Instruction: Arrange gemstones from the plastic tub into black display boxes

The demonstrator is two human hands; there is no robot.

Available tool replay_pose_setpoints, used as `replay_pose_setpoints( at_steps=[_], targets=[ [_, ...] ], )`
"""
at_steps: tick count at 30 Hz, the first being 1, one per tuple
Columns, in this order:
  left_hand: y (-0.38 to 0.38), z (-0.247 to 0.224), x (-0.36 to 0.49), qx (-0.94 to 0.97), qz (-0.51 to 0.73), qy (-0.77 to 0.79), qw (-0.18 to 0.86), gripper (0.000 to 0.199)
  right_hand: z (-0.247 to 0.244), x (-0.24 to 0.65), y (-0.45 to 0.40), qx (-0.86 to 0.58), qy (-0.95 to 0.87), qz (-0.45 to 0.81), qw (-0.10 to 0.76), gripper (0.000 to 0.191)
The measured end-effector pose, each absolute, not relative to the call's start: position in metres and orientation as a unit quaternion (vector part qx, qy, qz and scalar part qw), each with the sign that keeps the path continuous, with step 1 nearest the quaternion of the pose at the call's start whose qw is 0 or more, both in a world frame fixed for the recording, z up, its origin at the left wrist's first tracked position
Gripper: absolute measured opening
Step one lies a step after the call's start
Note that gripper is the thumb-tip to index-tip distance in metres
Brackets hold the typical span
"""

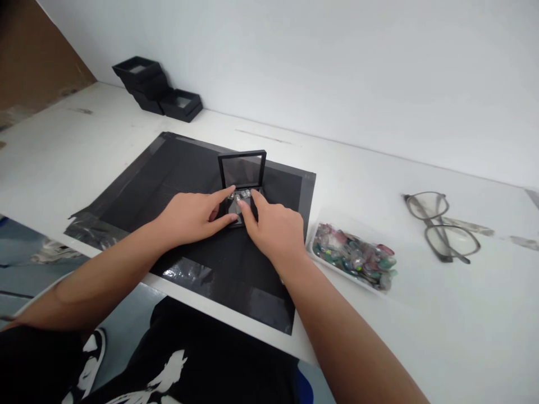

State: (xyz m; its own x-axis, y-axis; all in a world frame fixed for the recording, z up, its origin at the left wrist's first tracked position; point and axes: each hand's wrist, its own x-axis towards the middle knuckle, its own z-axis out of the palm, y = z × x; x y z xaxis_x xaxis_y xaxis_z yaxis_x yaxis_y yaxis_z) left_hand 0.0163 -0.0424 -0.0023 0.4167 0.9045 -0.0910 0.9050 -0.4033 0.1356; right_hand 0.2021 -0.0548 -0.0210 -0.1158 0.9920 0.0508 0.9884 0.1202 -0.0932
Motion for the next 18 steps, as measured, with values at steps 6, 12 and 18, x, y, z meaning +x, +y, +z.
replay_pose_setpoints(
  at_steps=[6,12,18],
  targets=[
    [-0.043,-0.002,0.015,0.837,0.007,0.541,0.081,0.073,-0.019,0.208,-0.062,-0.665,-0.742,0.039,0.073,0.060],
    [-0.045,-0.002,0.014,0.840,0.059,0.534,0.077,0.065,-0.015,0.209,-0.072,-0.659,-0.745,0.052,0.096,0.060],
    [-0.047,0.003,0.008,0.733,0.425,0.529,0.055,0.039,0.011,0.207,-0.105,-0.653,-0.719,0.037,0.234,0.044]
  ],
)
